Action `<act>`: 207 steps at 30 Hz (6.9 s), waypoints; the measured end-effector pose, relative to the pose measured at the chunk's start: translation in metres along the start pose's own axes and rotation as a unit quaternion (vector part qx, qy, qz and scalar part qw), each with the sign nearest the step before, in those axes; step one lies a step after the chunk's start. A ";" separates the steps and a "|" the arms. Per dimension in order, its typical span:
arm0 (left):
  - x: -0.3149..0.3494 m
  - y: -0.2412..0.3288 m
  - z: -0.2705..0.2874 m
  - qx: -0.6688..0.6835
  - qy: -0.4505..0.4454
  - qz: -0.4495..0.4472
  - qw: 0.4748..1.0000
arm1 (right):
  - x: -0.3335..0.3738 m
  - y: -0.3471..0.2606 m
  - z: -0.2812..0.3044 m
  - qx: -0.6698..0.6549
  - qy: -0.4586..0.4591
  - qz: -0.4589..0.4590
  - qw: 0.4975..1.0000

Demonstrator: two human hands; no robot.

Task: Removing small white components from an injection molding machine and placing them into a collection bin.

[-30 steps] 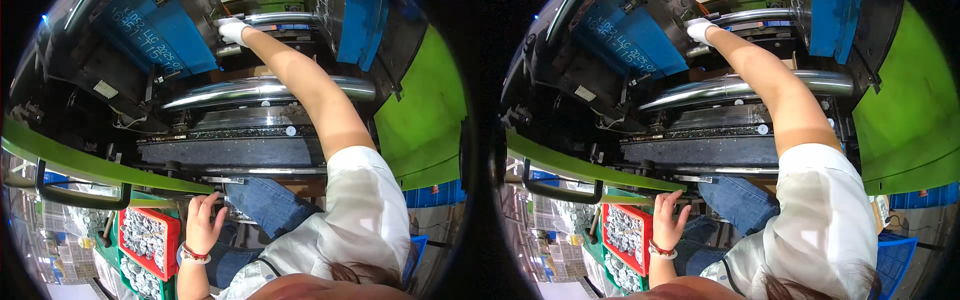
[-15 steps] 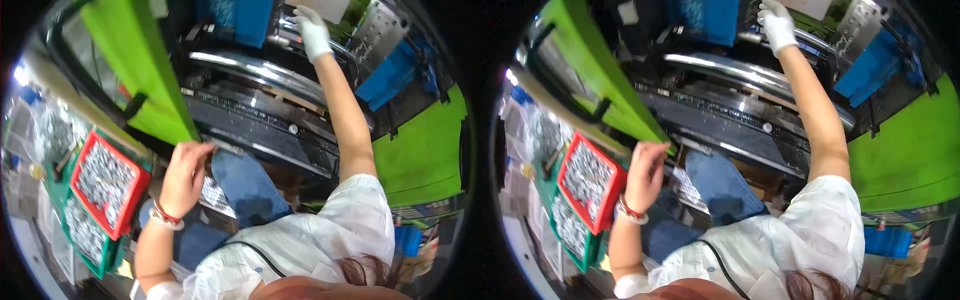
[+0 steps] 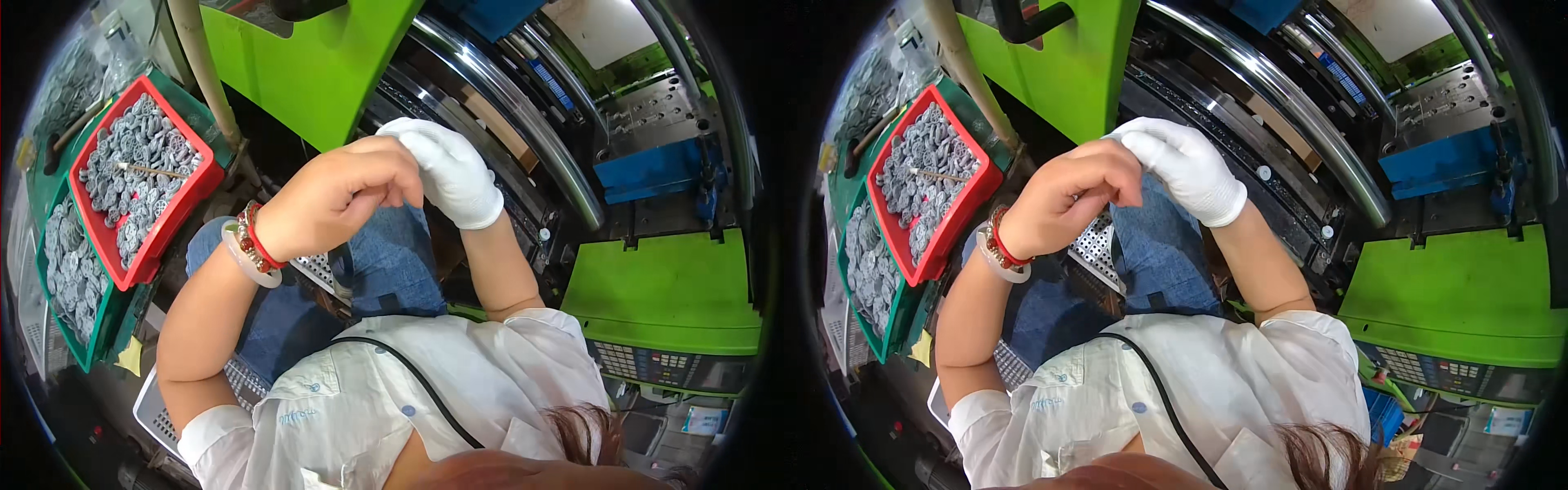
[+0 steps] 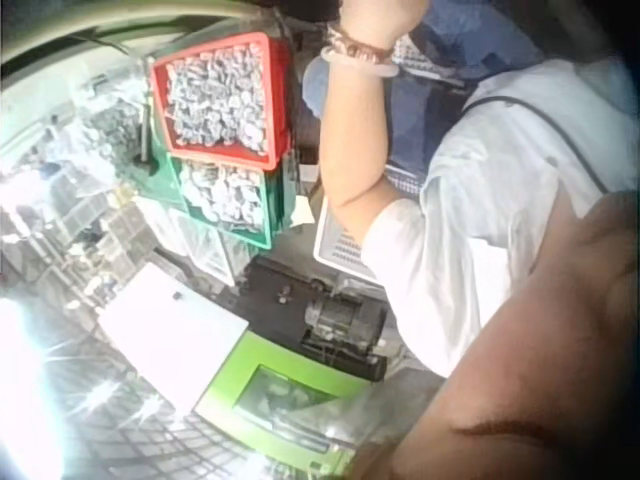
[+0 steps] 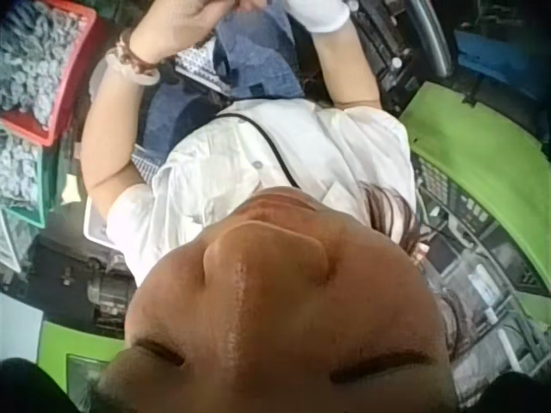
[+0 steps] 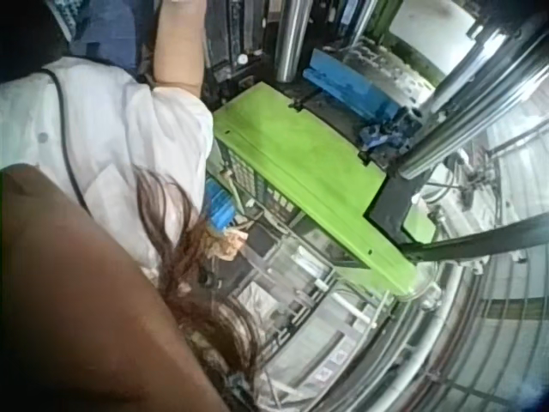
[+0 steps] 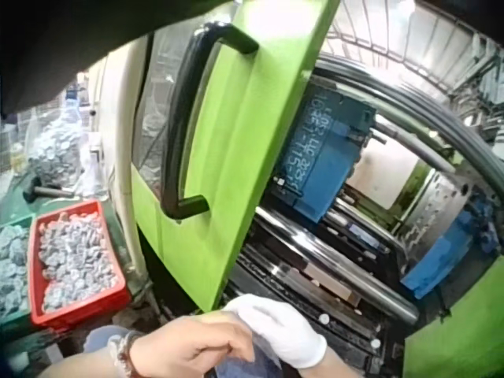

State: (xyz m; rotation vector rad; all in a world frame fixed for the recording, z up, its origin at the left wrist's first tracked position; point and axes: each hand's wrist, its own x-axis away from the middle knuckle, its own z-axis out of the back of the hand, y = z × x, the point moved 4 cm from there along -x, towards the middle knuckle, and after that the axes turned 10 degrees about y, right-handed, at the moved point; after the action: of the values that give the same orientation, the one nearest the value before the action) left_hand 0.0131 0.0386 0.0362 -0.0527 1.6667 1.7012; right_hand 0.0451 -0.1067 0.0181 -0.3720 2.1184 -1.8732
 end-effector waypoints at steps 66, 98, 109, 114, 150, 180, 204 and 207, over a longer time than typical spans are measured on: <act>-0.004 -0.030 -0.003 0.293 0.193 0.350 0.869 | -0.008 -0.090 0.162 0.227 0.325 0.270 0.877; -0.016 -0.050 0.004 0.321 0.223 0.408 0.825 | -0.265 -0.094 0.468 0.287 0.434 0.235 0.821; -0.017 -0.049 -0.001 0.273 0.237 0.430 0.828 | -0.269 -0.082 0.479 0.223 0.409 0.282 0.838; -0.016 -0.049 0.000 0.275 0.236 0.428 0.828 | -0.263 -0.086 0.478 0.375 0.444 0.253 0.773; -0.016 -0.047 -0.004 0.266 0.224 0.424 0.836 | -0.279 -0.081 0.482 0.215 0.507 0.234 0.801; 0.009 -0.119 0.054 -0.068 0.101 0.403 0.907 | 0.088 -0.002 0.152 0.153 0.206 0.252 0.933; 0.055 -0.116 0.061 -0.243 -0.017 0.508 0.826 | 0.695 0.406 0.196 0.091 0.678 -0.627 0.373; 0.060 -0.122 0.064 -0.185 -0.042 0.508 0.840 | 0.700 0.421 0.174 0.159 0.593 -0.656 0.439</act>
State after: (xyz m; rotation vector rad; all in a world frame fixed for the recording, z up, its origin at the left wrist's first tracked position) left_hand 0.0622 0.1076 -0.0876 0.8557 1.3164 2.7256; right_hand -0.5370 -0.4794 -0.4507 -1.0219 1.7265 -4.4983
